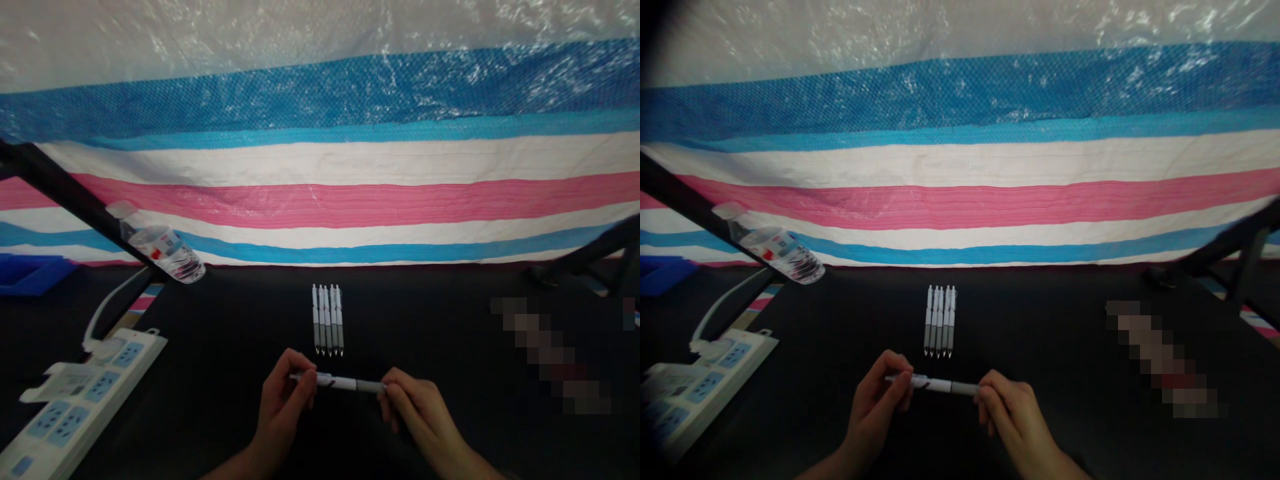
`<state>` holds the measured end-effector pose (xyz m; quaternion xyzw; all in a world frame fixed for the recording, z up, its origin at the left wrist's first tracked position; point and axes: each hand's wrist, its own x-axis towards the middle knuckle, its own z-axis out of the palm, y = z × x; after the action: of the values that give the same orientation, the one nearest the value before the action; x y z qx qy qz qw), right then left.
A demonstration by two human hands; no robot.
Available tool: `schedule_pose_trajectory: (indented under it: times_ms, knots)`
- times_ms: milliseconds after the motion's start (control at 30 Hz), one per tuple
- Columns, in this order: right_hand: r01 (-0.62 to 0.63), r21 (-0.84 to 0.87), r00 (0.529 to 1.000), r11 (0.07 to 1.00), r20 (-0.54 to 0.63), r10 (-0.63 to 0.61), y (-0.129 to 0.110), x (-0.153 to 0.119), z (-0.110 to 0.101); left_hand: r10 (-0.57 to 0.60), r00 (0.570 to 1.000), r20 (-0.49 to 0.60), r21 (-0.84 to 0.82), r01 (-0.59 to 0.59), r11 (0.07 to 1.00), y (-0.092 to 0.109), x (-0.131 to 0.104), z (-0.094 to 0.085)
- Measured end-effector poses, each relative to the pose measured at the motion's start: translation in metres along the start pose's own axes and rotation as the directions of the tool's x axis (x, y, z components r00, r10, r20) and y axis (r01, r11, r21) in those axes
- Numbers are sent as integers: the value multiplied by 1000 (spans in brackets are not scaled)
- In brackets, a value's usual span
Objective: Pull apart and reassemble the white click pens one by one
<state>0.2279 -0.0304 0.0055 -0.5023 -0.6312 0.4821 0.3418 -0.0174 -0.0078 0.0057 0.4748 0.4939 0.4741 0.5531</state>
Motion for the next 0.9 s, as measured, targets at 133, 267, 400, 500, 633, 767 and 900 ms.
schedule_pose_trajectory:
  times_ms: [133,267,400,500,633,767,900]
  knots:
    - [66,-97,998,993,0,-66,2,-1,0,2,1000,-4,-4,-2,1000,1,1,0]
    - [182,-233,982,955,5,-186,0,-1,-1,22,1000,19,22,-22,1000,3,3,0]
    - [163,-235,986,958,3,-167,-6,-2,-3,53,998,23,73,-55,996,3,5,-1]
    - [78,-178,997,981,22,-75,-7,-1,-3,73,997,37,113,-77,991,2,6,-2]
    - [-187,89,971,978,164,171,0,1,-1,103,993,57,130,-110,985,0,7,-3]
    - [-271,214,953,938,200,229,3,3,1,77,996,43,93,-81,992,2,8,-1]
    - [-137,72,975,988,186,122,-4,4,2,-54,996,69,-59,58,997,6,11,6]
